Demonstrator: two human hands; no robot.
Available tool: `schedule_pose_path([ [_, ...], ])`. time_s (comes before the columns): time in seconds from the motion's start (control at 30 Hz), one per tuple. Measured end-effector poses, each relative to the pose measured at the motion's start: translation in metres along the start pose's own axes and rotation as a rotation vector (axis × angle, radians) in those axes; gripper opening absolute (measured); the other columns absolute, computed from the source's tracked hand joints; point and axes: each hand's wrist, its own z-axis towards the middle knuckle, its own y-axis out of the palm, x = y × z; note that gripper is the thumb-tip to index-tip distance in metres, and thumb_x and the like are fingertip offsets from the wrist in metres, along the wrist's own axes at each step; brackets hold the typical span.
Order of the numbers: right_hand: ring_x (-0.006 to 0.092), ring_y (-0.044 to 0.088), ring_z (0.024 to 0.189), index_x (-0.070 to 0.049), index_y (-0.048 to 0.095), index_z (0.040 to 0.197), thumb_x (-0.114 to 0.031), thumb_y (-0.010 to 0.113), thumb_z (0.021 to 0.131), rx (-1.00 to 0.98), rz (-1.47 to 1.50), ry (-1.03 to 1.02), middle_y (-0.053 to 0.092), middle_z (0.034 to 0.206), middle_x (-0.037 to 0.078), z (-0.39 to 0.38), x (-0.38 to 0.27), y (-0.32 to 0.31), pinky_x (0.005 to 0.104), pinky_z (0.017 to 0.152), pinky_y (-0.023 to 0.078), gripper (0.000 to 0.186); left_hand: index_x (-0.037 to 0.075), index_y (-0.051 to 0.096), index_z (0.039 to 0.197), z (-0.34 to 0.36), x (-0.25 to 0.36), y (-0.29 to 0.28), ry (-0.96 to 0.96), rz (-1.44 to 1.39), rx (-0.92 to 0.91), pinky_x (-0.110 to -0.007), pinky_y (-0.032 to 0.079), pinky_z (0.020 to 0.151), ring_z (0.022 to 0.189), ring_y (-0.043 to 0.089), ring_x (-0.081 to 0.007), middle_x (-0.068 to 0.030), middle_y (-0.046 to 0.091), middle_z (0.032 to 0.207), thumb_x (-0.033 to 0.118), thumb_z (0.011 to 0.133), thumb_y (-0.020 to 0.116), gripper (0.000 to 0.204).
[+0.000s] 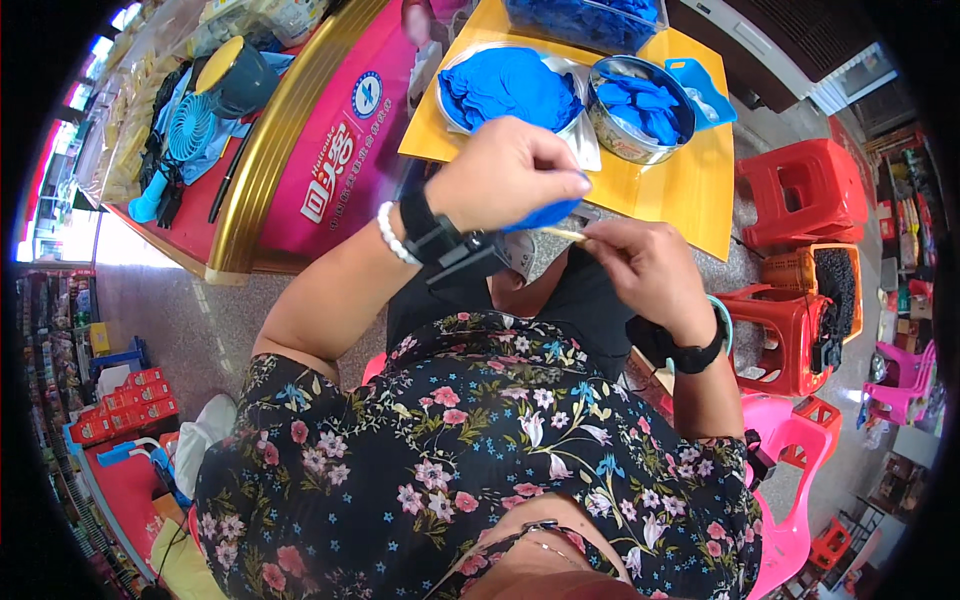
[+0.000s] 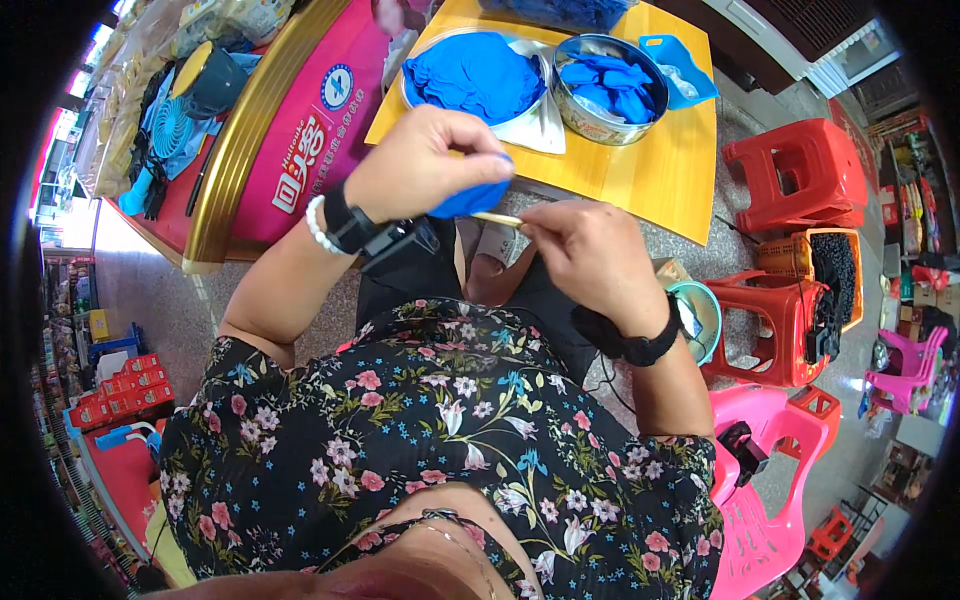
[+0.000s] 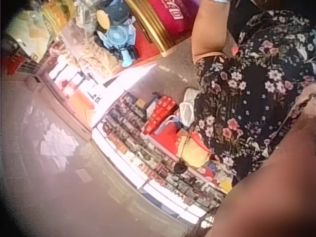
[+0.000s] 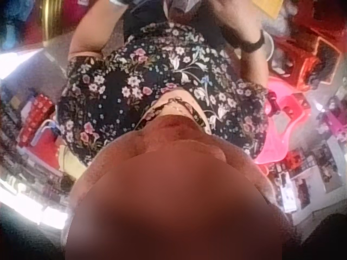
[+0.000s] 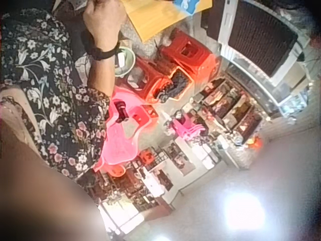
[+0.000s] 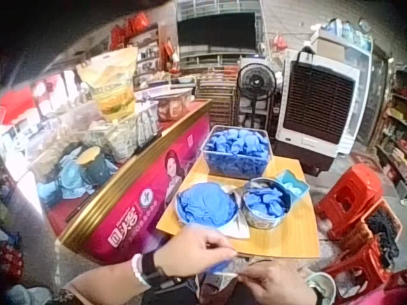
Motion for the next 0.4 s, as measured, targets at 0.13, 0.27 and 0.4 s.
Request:
schedule_pose_path([
  [0.13, 0.0268, 0.065, 0.066, -0.004, 0.068, 0.093, -0.016, 0.06, 0.085, -0.03, 0.004, 0.046, 0.066, 0.075, 0.015, 0.003, 0.01, 0.013, 0.0347, 0.06, 0.048, 0.016, 0.007, 0.067, 0.073, -0.011, 0.015, 0.021, 0.453, 0.576, 0.105, -0.035, 0.043, 0.083, 0.077, 0.057, -0.022, -0.0051, 0.061, 0.074, 0.011, 0.069, 0.071, 0.007],
  [0.27, 0.0088, 0.059, 0.074, 0.004, 0.063, 0.101, -0.011, 0.054, 0.093, 0.249, 0.522, 0.115, 0.066, 0.081, 0.007, 0.0, 0.022, 0.027, 0.0248, 0.063, 0.046, 0.019, 0.011, 0.069, 0.078, -0.022, 0.033, 0.027, 0.634, 0.72, 0.352, -0.041, 0.033, 0.099, 0.1, 0.054, -0.0252, -0.0028, 0.061, 0.095, 0.02, 0.068, 0.072, 0.014],
  [0.4, 0.012, 0.062, 0.086, 0.002, 0.063, 0.106, -0.011, 0.054, 0.093, 0.442, 0.574, 0.097, 0.068, 0.091, 0.009, -0.006, 0.027, 0.029, 0.0236, 0.076, 0.047, 0.02, 0.015, 0.066, 0.107, -0.034, 0.028, 0.019, 0.556, 0.355, 0.601, -0.047, 0.025, 0.105, 0.113, 0.047, -0.0297, -0.01, 0.049, 0.125, 0.039, 0.069, 0.076, 0.046],
])
